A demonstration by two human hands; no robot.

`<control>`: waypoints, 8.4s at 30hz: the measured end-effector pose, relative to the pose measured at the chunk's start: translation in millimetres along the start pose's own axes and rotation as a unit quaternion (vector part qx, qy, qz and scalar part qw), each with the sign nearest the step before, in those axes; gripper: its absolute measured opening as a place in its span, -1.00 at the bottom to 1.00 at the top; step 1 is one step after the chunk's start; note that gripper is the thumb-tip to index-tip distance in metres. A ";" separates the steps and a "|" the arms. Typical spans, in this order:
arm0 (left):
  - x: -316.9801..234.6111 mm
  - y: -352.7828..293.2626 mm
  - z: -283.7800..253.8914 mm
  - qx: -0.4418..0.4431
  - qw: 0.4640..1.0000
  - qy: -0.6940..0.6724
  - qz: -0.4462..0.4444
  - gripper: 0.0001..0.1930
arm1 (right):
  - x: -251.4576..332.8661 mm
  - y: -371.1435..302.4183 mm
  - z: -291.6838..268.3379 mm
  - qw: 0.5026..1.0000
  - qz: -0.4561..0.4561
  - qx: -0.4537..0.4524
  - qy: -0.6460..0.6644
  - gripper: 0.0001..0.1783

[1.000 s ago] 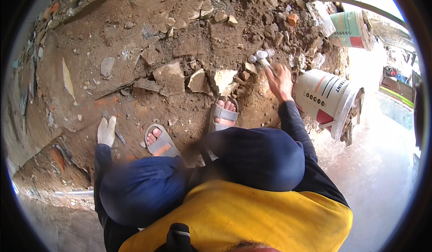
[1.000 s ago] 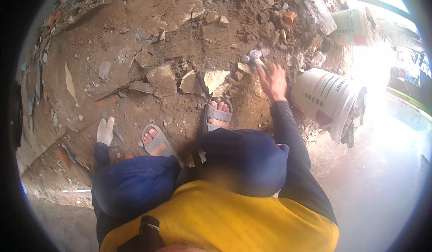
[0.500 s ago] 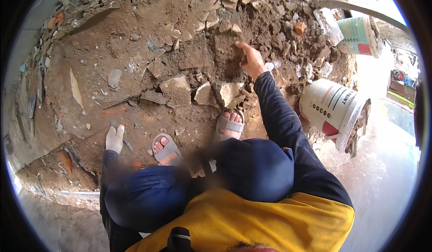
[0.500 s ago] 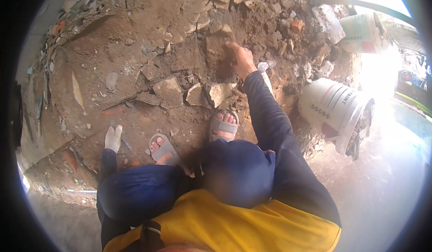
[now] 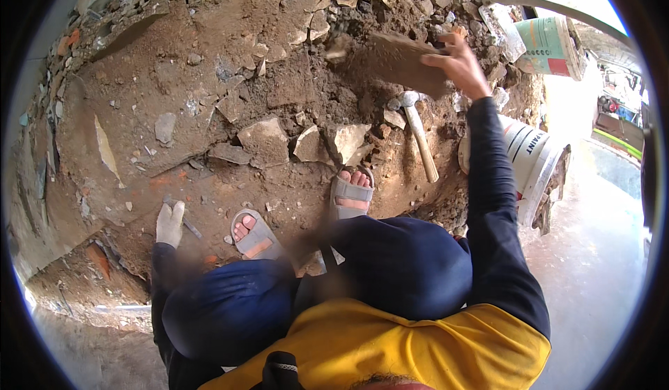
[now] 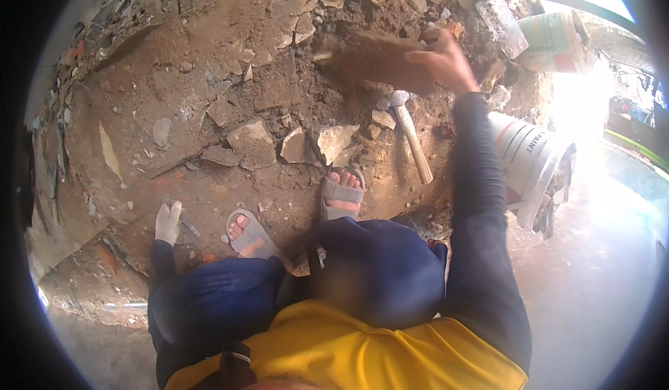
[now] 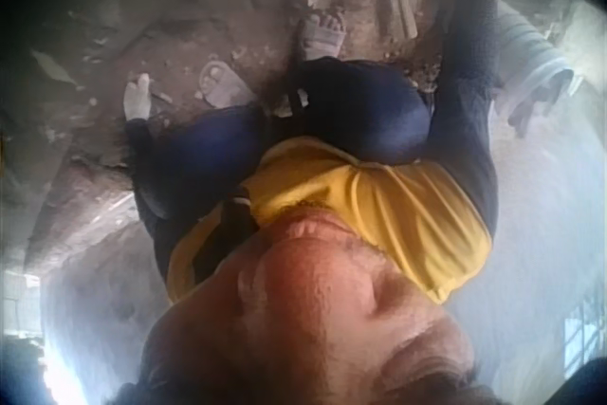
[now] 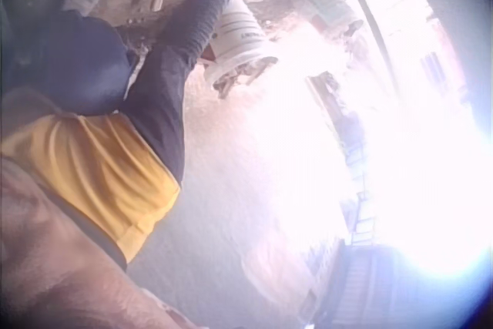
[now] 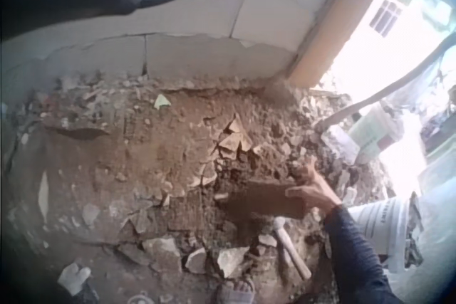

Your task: The person uses a pickaxe and a hammer to break up a tiled floor, collecting debris into a white bucket. They repeatedly strike the floor, clear rubble, and transfer broken tiles and dirt into the bucket.

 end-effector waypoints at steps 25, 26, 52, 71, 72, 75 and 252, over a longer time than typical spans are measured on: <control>-25.2 -7.6 0.7 -0.050 0.987 0.149 0.017 -0.40 | 164.2 -43.6 232.2 0.988 -0.059 0.143 0.009 -0.43; -24.5 -7.5 0.3 -0.050 0.988 0.148 0.014 -0.40 | 165.7 -45.6 230.1 0.989 -0.091 0.114 0.004 -0.33; -13.1 -7.7 3.4 -0.054 0.985 0.162 -0.022 -0.24 | 253.8 -70.3 242.0 0.886 -0.399 -0.044 -0.233 0.17; -10.3 -11.3 2.2 -0.077 0.989 0.124 -0.011 -0.35 | 139.5 -49.1 167.6 0.937 -0.238 -0.046 -0.252 0.39; -8.7 -10.6 3.2 -0.069 0.989 0.126 -0.020 -0.35 | 123.4 -47.0 159.7 0.949 -0.232 -0.016 -0.215 0.38; -10.0 -7.8 1.7 -0.068 0.990 0.124 -0.009 -0.37 | 99.1 -33.6 152.2 0.955 -0.206 0.020 -0.212 0.43; -612.4 -137.2 27.8 0.271 0.931 0.179 -0.168 -0.54 | 290.3 -34.3 -23.2 0.702 0.490 -0.036 0.516 -0.67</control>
Point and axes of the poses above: each hand's wrist, its own y-axis towards the middle knuckle, its own z-axis out of the palm, x = y × z, the point moved 7 cm from there along y, towards the middle knuckle, and after that the axes turned 13 degrees about -y, right-handed, at the moved point
